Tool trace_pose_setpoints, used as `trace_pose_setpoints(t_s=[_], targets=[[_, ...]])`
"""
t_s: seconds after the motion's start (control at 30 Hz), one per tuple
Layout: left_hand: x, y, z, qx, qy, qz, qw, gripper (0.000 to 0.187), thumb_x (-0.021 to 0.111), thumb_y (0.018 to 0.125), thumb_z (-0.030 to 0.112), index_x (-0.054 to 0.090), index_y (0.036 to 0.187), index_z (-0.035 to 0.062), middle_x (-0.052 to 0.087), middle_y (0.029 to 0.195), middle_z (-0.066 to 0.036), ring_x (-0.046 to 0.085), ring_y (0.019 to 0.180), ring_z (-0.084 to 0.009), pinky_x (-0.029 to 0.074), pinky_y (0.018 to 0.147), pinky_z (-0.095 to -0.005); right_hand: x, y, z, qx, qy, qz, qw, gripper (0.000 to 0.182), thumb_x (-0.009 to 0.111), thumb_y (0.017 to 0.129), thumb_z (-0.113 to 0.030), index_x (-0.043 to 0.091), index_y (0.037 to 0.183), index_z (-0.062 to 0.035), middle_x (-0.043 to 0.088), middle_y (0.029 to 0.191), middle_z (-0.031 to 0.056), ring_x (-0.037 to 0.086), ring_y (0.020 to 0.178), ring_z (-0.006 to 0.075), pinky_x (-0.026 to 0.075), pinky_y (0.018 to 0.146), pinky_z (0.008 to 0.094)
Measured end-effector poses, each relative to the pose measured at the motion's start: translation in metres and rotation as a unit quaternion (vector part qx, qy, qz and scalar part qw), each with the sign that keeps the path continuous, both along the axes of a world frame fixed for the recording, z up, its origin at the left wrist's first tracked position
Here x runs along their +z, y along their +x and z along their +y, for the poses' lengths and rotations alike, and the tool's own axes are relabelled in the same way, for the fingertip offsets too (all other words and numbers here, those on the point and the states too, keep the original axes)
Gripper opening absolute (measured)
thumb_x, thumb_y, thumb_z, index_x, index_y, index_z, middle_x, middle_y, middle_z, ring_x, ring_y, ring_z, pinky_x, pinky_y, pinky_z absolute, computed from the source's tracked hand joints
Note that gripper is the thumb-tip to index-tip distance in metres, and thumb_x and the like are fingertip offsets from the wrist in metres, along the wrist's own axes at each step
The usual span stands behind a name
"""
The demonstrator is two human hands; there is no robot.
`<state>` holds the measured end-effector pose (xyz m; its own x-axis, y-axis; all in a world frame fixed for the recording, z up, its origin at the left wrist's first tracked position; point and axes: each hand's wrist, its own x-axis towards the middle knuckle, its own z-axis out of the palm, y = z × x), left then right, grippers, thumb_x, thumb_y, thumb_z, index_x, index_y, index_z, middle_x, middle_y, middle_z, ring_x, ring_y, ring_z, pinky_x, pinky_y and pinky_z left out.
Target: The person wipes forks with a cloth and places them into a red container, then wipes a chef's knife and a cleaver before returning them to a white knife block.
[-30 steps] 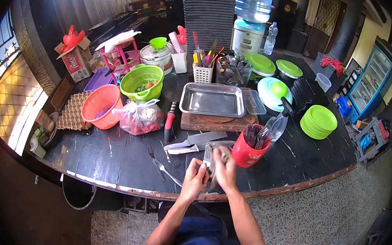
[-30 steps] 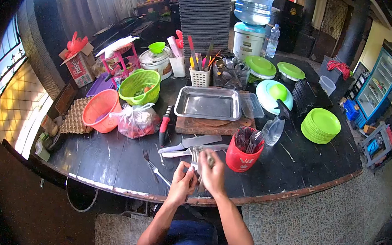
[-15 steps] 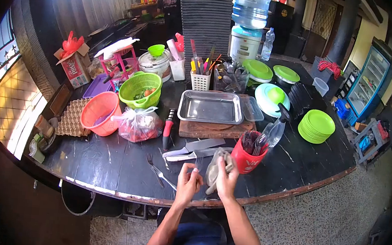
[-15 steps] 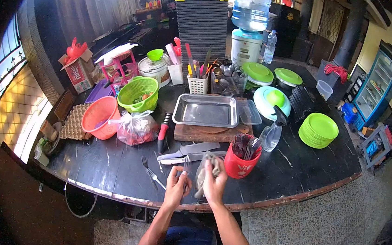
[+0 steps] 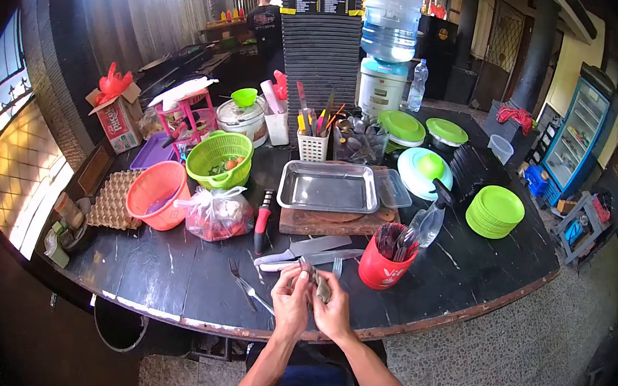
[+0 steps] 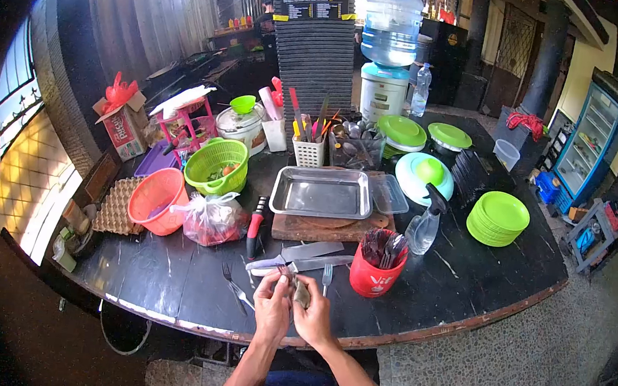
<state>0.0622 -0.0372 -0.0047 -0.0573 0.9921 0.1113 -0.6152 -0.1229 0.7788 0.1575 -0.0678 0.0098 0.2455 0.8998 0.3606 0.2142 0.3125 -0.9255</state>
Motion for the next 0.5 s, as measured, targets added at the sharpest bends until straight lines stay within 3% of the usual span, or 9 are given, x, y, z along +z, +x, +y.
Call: trace_pose_setpoints(t_s=[0.1, 0.17, 0.23, 0.3, 0.33, 0.43, 0.47, 0.5], targets=[[0.004, -0.003, 0.005, 0.008, -0.017, -0.034, 0.999, 0.013, 0.065, 0.1, 0.002, 0.069, 0.112, -0.0001, 0.072, 0.11, -0.008, 0.066, 0.101, -0.0139, 0.055, 0.089, -0.0283, -0.006, -0.001, -0.006, 0.028, -0.018, -0.021, 0.999, 0.037, 0.069, 0.089, 0.001, 0.06, 0.125, -0.0021, 0.074, 0.103, 0.0212, 0.075, 0.102, 0.0287, 0.058, 0.081, 0.0375], [0.003, -0.004, 0.009, 0.016, -0.04, -0.044, 0.998, 0.012, 0.068, 0.1, 0.004, 0.07, 0.112, 0.002, 0.068, 0.106, -0.002, 0.065, 0.092, -0.0091, 0.053, 0.073, -0.0223, -0.008, -0.004, -0.008, 0.029, -0.014, -0.016, 0.999, 0.031, 0.071, 0.093, -0.003, 0.061, 0.122, -0.0017, 0.072, 0.091, 0.0148, 0.071, 0.087, 0.0169, 0.055, 0.075, 0.0328], [0.006, -0.008, 0.01, 0.017, -0.044, -0.035, 0.998, 0.013, 0.069, 0.099, 0.006, 0.069, 0.112, 0.0032, 0.07, 0.098, -0.002, 0.065, 0.087, -0.0091, 0.054, 0.074, -0.0227, -0.005, -0.001, -0.009, 0.025, -0.015, -0.016, 0.999, 0.03, 0.073, 0.092, -0.004, 0.061, 0.12, -0.0014, 0.072, 0.09, 0.0152, 0.072, 0.087, 0.0169, 0.055, 0.074, 0.0331], [0.008, -0.014, 0.012, 0.012, -0.083, -0.054, 0.995, 0.012, 0.07, 0.099, 0.009, 0.069, 0.11, 0.0035, 0.07, 0.099, -0.002, 0.065, 0.085, -0.0097, 0.055, 0.075, -0.0244, -0.007, 0.002, -0.014, 0.07, -0.053, -0.054, 0.995, 0.035, 0.074, 0.089, -0.004, 0.062, 0.121, -0.0016, 0.073, 0.102, 0.0212, 0.075, 0.099, 0.0314, 0.057, 0.082, 0.0392], [0.007, -0.014, 0.018, 0.05, -0.068, -0.048, 0.995, 0.01, 0.069, 0.1, 0.009, 0.07, 0.108, 0.0038, 0.07, 0.097, -0.002, 0.066, 0.083, -0.011, 0.057, 0.074, -0.0271, -0.006, 0.002, -0.016, 0.086, -0.056, -0.048, 0.994, 0.034, 0.075, 0.089, -0.006, 0.063, 0.12, -0.0009, 0.072, 0.104, 0.021, 0.074, 0.098, 0.0338, 0.056, 0.082, 0.0395], [0.032, -0.021, 0.022, 0.061, -0.082, -0.082, 0.991, 0.012, 0.062, 0.105, 0.016, 0.06, 0.114, 0.0083, 0.063, 0.08, -0.002, 0.061, 0.069, -0.0109, 0.056, 0.065, -0.0325, -0.012, 0.004, -0.021, 0.121, -0.061, -0.081, 0.987, 0.033, 0.075, 0.088, -0.006, 0.064, 0.119, -0.0008, 0.072, 0.105, 0.0211, 0.074, 0.098, 0.0333, 0.056, 0.082, 0.039], [0.03, -0.027, 0.024, 0.052, -0.078, -0.087, 0.992, 0.012, 0.058, 0.108, 0.021, 0.055, 0.115, 0.0121, 0.058, 0.072, -0.002, 0.052, 0.057, -0.0086, 0.046, 0.05, -0.0281, -0.011, 0.003, -0.022, 0.107, -0.04, -0.081, 0.99, 0.033, 0.075, 0.09, -0.007, 0.065, 0.121, -0.0012, 0.071, 0.104, 0.0188, 0.073, 0.098, 0.0308, 0.056, 0.082, 0.0381], [0.029, -0.031, 0.025, 0.054, -0.076, -0.087, 0.992, 0.012, 0.058, 0.108, 0.021, 0.055, 0.115, 0.0121, 0.058, 0.072, -0.002, 0.052, 0.057, -0.0086, 0.046, 0.05, -0.0281, -0.009, 0.003, -0.021, 0.108, -0.039, -0.081, 0.99, 0.033, 0.075, 0.09, -0.007, 0.065, 0.121, -0.0012, 0.071, 0.104, 0.0188, 0.073, 0.098, 0.0308, 0.056, 0.082, 0.0381]])
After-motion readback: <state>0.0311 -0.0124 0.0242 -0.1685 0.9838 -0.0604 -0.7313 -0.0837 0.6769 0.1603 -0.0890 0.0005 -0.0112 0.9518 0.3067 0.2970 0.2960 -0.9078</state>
